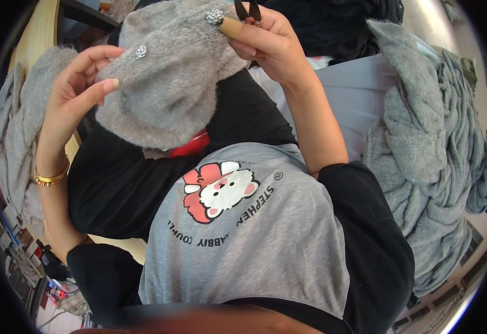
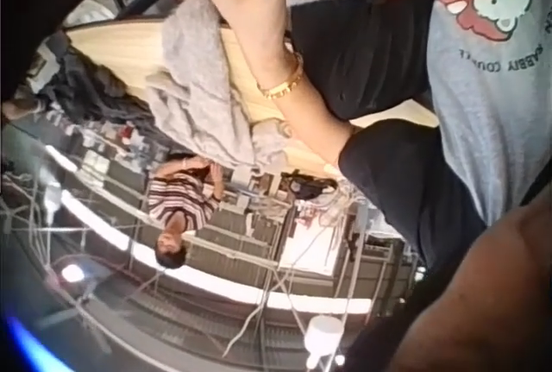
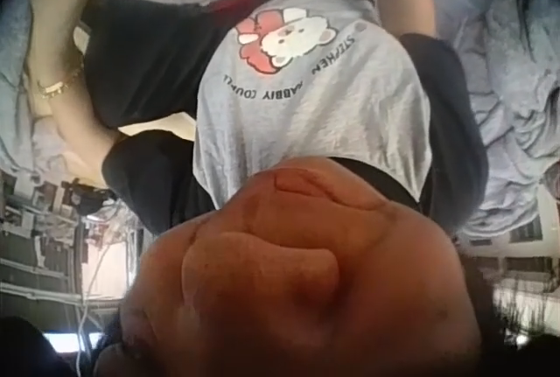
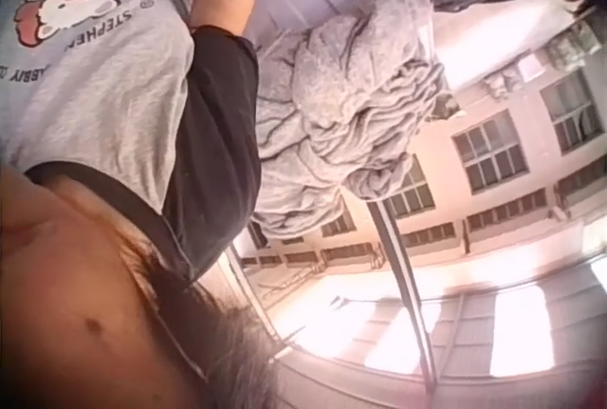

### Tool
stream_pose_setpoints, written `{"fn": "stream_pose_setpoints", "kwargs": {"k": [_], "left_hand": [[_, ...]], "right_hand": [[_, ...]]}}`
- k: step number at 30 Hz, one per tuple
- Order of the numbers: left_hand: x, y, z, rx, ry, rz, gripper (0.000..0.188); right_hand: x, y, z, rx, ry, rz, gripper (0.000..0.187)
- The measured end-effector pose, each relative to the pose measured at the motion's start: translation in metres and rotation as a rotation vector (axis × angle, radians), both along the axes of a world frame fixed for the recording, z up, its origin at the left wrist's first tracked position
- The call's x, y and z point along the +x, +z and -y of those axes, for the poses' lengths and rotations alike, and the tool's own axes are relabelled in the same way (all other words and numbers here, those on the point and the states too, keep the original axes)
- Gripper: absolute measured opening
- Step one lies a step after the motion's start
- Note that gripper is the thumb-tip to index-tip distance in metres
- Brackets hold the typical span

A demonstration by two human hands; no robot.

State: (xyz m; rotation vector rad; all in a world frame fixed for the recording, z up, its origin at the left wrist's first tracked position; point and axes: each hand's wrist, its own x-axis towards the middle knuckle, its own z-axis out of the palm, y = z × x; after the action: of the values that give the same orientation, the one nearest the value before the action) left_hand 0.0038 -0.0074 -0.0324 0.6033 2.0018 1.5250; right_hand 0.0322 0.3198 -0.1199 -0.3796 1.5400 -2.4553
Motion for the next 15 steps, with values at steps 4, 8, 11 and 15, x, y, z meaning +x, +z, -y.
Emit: {"fn": "stream_pose_setpoints", "kwargs": {"k": [4,8,11,15], "left_hand": [[-0.001,0.004,0.006,-0.135,0.042,-0.040,0.029],[-0.008,0.001,0.011,-0.255,0.001,0.009,0.018],[-0.009,-0.015,0.012,-0.207,0.002,-0.190,0.016],[-0.011,-0.016,0.009,-0.129,-0.032,-0.233,0.017]], "right_hand": [[0.000,-0.007,-0.012,-0.084,-0.016,-0.011,0.024],[-0.002,-0.014,-0.020,-0.108,-0.047,0.046,0.014],[-0.002,-0.018,-0.024,-0.116,-0.059,0.057,0.010],[-0.005,-0.023,-0.024,-0.128,-0.070,0.078,0.010]]}}
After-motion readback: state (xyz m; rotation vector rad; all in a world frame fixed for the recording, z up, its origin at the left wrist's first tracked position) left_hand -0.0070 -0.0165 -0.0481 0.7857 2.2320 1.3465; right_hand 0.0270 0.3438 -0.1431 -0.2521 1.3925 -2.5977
